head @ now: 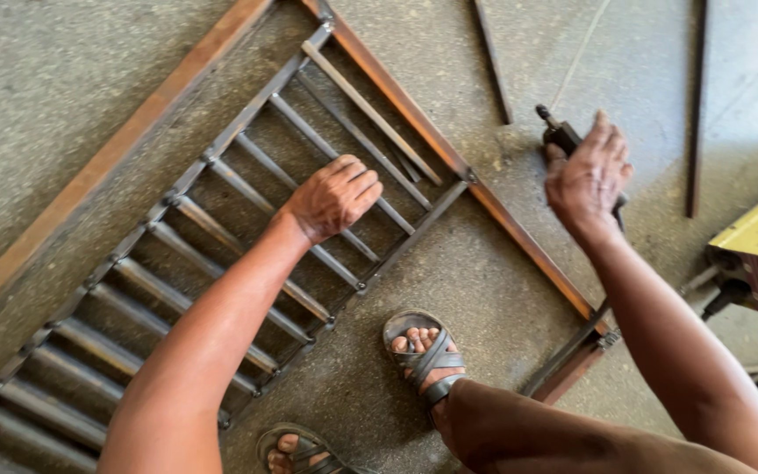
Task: The person uses a welding tool to fuse metal bars together into a gate-like frame. The person aligns each bar by hand and applies the welder to several joints, creating sparks.
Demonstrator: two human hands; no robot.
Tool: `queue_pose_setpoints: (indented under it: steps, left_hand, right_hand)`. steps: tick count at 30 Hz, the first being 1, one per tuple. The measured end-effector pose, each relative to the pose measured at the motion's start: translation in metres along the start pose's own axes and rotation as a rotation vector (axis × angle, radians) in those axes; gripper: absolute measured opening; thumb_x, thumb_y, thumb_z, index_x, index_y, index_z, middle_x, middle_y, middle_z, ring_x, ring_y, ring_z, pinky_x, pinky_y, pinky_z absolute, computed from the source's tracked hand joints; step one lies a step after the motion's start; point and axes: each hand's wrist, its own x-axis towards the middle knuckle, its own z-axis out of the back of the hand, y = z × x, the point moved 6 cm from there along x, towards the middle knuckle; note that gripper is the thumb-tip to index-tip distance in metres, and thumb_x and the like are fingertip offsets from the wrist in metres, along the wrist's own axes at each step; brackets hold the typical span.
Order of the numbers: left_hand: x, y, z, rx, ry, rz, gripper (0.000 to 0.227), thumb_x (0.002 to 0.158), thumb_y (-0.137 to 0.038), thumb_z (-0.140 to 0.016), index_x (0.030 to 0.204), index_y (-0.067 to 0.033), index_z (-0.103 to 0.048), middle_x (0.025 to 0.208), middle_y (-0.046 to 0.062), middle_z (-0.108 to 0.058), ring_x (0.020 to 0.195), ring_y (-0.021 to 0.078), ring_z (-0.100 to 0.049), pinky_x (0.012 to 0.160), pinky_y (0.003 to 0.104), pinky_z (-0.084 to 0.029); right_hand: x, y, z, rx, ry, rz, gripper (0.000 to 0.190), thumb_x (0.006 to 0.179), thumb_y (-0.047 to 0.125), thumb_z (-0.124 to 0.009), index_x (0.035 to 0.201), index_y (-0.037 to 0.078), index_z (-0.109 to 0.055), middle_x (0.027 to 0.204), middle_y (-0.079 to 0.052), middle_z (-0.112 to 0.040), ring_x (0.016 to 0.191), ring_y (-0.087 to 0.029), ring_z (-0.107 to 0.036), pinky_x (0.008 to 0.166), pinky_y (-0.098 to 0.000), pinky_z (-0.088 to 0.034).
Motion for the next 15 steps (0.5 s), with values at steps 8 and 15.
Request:
queue_pose_setpoints:
  steps: [8, 15]
  left_hand:
    - [0.001, 0.001, -0.002, 0.008, 0.023, 0.017, 0.018, 0.098, -0.009, -0.062, 0.112, -0.0055, -0.073, 0.118, 0.011, -0.073, 0.11, 0.0244, -0.07, 0.109, 0.039, -0.052]
    - [0.001, -0.001, 0.0, -0.01, 0.04, 0.021, 0.017, 0.099, -0.008, -0.063, 0.112, -0.0053, -0.074, 0.117, 0.01, -0.074, 0.11, 0.0234, -0.069, 0.11, 0.038, -0.052]
  right_hand:
    - [-0.043, -0.001, 0.087, 0.249, -0.117, 0.243, 0.028, 0.108, 0.002, -0.055, 0.136, -0.001, -0.053, 0.117, -0.024, -0.062, 0.102, -0.031, -0.059, 0.083, -0.0481, -0.053]
    - [-0.138, -0.066, 0.155, 0.105, 0.285, 0.254, 0.03, 0.091, 0.03, -0.078, 0.092, 0.007, -0.059, 0.07, -0.008, -0.065, 0.064, -0.016, -0.066, 0.073, -0.0318, -0.057]
